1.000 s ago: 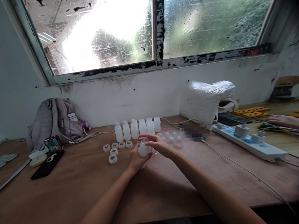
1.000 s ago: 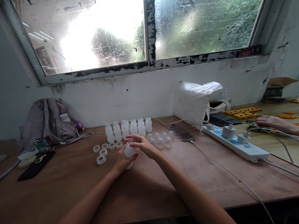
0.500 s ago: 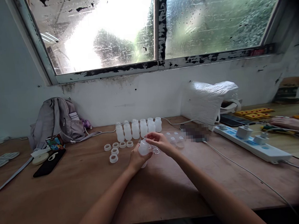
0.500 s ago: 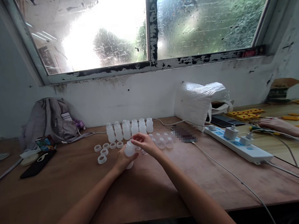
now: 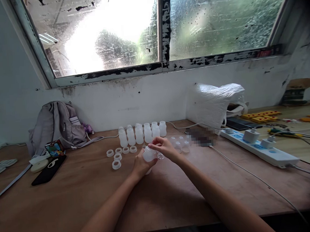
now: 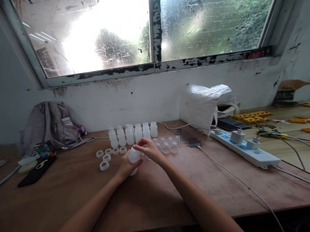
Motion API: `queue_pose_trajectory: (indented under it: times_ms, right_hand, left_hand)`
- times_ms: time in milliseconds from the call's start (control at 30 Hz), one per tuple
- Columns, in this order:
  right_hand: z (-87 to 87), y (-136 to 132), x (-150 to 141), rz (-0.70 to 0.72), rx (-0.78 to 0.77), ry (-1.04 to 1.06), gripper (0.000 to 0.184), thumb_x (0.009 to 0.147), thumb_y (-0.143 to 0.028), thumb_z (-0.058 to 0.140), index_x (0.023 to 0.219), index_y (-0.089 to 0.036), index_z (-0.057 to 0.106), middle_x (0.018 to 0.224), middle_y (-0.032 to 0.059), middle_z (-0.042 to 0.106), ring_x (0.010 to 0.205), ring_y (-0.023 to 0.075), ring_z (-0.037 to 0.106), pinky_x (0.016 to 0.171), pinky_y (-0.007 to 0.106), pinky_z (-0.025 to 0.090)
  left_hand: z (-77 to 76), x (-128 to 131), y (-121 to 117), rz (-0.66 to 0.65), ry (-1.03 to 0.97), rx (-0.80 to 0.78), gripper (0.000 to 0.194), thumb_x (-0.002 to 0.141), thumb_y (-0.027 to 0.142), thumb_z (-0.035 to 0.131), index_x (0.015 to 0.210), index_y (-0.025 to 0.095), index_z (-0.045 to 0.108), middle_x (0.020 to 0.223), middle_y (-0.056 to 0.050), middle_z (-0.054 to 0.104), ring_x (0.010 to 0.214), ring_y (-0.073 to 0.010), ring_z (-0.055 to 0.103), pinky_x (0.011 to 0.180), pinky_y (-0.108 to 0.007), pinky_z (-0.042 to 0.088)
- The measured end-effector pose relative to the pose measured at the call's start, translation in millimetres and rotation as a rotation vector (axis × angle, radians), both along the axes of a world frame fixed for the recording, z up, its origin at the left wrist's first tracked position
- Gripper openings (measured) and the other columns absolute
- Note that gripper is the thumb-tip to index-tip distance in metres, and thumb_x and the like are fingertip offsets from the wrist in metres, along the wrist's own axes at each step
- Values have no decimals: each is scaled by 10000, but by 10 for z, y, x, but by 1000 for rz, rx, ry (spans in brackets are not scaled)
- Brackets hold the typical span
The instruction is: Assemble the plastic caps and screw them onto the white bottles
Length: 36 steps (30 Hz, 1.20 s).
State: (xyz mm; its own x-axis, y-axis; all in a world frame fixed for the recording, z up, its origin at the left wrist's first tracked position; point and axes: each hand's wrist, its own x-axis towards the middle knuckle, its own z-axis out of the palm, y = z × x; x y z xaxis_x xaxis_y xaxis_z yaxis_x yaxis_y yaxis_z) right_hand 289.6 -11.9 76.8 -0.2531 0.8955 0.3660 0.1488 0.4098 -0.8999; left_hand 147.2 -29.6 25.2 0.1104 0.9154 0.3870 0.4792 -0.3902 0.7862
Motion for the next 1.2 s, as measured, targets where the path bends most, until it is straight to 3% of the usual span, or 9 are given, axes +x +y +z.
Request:
queue_pose_trajectory:
  times_ms: [167, 333, 467, 633, 800, 900, 967, 1100, 1200]
  right_hand:
    - [31, -43, 5, 203, -75, 68, 338, 670, -403, 579, 921, -177, 605, 848, 46, 617, 805, 175, 551, 702, 294, 417]
    - [38, -62, -7, 83, -7, 21, 291, 648, -382, 611, 837, -162, 635, 767, 41, 623, 739, 175, 559, 671, 298, 422]
    - [11, -39, -5, 198, -81, 125, 326, 661, -347, 603, 933, -167, 620, 909, 65, 627, 865, 195, 553, 755, 318, 423]
    - [8, -17, 29, 149, -81, 101, 309, 632, -336, 637, 885, -157, 630, 802, 56, 631, 768, 181, 571, 709, 322, 444]
    - [46, -58, 6, 293, -116, 76, 441, 636, -337, 636, 1047, -195, 567, 1001, 70, 597, 907, 205, 543, 775, 344, 432]
    - [38, -76, -24, 193, -63, 55, 400, 643, -368, 624, 990, -172, 595, 916, 66, 617, 856, 203, 559, 758, 347, 432]
    - [33, -83, -28, 177, -71, 80, 379, 666, -377, 601, 992, -182, 594, 946, 64, 609, 881, 202, 550, 769, 342, 424]
    - [35, -83, -13, 334, -162, 118, 424, 654, -345, 618, 1049, -201, 564, 1022, 72, 588, 921, 211, 534, 772, 343, 422]
    - [33, -75, -19, 259, -148, 127, 410, 629, -345, 639, 1001, -184, 581, 918, 64, 612, 837, 191, 555, 725, 324, 437]
  left_hand:
    - [23, 7, -26, -25, 11, 17, 439, 584, 371, 650, 963, 199, 509, 813, -11, 612, 721, -171, 570, 612, -254, 428]
    - [31, -1, -15, -17, -3, 9, 426, 588, 371, 647, 946, 183, 512, 816, -19, 611, 724, -172, 568, 616, -260, 430]
    - [25, -18, -7, -30, -8, 11, 446, 587, 370, 652, 969, 191, 508, 810, -16, 610, 727, -170, 567, 620, -258, 431]
    - [17, -25, -10, -20, 12, 23, 412, 590, 386, 646, 929, 188, 522, 764, -10, 605, 686, -167, 561, 598, -261, 429]
    - [50, -34, -6, -123, -75, 11, 457, 588, 319, 662, 1000, 185, 518, 894, -26, 612, 789, -172, 564, 687, -275, 443]
    - [53, -34, -8, -117, -106, 0, 480, 565, 302, 680, 1004, 187, 526, 911, -32, 611, 811, -182, 560, 705, -286, 443]
    - [45, -28, -15, -163, -170, -29, 450, 551, 296, 689, 955, 166, 540, 856, -35, 613, 752, -175, 567, 664, -278, 450]
    - [46, -1, -38, -363, -382, -216, 341, 593, 341, 654, 818, 116, 531, 640, -10, 565, 507, -120, 534, 483, -241, 432]
    - [85, 23, -63, -324, -484, -243, 348, 577, 333, 663, 809, 117, 519, 596, 12, 540, 466, -101, 508, 455, -228, 415]
